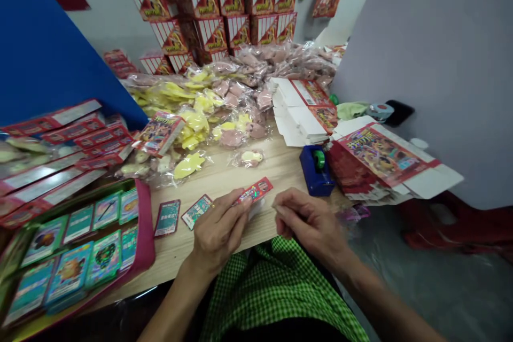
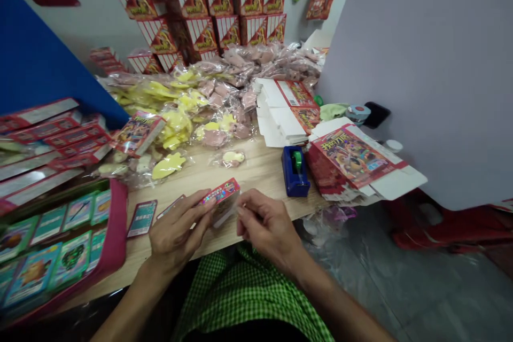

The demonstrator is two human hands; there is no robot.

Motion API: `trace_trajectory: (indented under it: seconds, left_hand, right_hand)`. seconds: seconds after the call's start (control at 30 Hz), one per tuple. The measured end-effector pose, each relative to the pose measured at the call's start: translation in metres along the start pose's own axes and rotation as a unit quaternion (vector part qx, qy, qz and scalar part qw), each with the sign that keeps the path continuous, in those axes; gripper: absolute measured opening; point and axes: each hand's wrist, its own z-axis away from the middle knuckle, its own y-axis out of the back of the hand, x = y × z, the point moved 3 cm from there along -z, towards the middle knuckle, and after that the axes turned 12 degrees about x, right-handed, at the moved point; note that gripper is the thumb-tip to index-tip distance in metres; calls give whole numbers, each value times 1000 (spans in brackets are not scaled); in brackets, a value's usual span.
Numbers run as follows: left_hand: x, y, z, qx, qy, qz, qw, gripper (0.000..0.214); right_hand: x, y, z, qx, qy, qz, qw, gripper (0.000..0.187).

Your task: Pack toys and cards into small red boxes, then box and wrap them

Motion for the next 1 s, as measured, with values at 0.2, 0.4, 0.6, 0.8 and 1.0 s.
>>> trace_trajectory:
  seconds: [0.2,0.4,0.6,0.8,1.0]
  left_hand:
    - [-4,2,-1,21,18,10,1000,14]
    - [-3,1,0,16,45,11,999,7]
    - [-6,0,-1,-2,53,42,998,21]
    - [-9,3,-15,-45,118,136,983,20]
    - [-18,-1,-43,-173,244,154,942,11]
  right_hand:
    - [2,-35,-19,-67,-66,-94,991,79]
    - [3,-41,-28,-36,-52,-55,996,75]
    - [2,-43,-27,-28,-86,-81,993,83]
    - [5,-45,-22,9,-121,-139,983,104]
    - [11,-44,-21,12,-133,-159,978,104]
